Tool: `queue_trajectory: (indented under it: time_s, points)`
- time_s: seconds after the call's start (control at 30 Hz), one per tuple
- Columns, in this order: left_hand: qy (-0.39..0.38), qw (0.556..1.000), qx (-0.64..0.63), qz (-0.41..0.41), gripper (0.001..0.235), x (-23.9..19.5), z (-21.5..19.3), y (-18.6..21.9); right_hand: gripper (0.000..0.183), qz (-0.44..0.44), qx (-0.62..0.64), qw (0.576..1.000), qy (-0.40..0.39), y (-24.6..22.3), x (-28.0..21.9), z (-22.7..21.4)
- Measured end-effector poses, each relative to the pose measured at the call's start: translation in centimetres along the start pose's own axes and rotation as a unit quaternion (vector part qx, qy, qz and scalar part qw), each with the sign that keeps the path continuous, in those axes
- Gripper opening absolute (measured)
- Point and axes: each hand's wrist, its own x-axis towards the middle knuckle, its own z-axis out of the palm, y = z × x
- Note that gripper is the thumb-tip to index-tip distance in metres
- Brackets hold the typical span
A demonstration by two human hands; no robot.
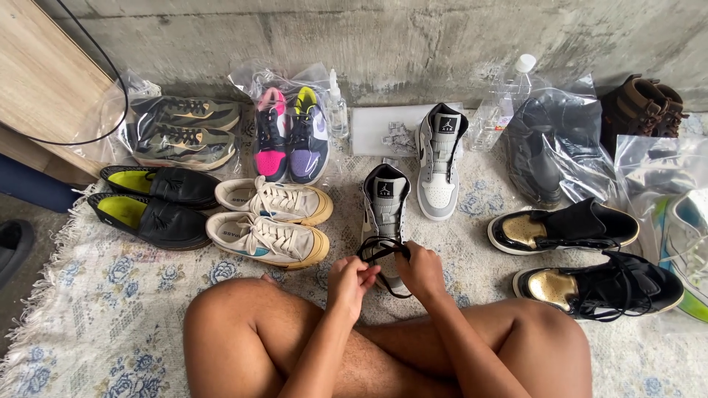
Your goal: The person sits on the floor and laces a pair of white and grey high-top sneakers. They thread black laces through the eyelets, pull them tight, and tie a knot at the top.
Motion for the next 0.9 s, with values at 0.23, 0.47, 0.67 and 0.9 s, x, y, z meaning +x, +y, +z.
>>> queue_trajectory:
  time_s: [0.23, 0.47, 0.67, 0.9]
  points:
    - [0.015, 0.704, 0.562, 0.435, 0.029, -4.4, 1.3, -2.7, 0.031, 0.045, -0.189, 0.979, -0.059, -2.7, 2.4, -1.5]
    - [0.044, 0.507, 0.717, 0.477, 0.085, -0.6, 2.3, -7.2, 0.033, 0.065, -0.14, 0.983, -0.098, -5.1, 2.4, -3.8]
    - [-0.002, 0.546, 0.667, 0.507, 0.062, -0.9, 2.3, -7.2, 0.036, 0.074, -0.094, 0.987, -0.108, -6.9, 2.1, -5.1]
    - [-0.037, 0.551, 0.677, 0.486, 0.062, -1.0, 3.4, -5.6, 0.034, 0.035, -0.104, 0.99, -0.092, -9.1, 1.3, -6.6]
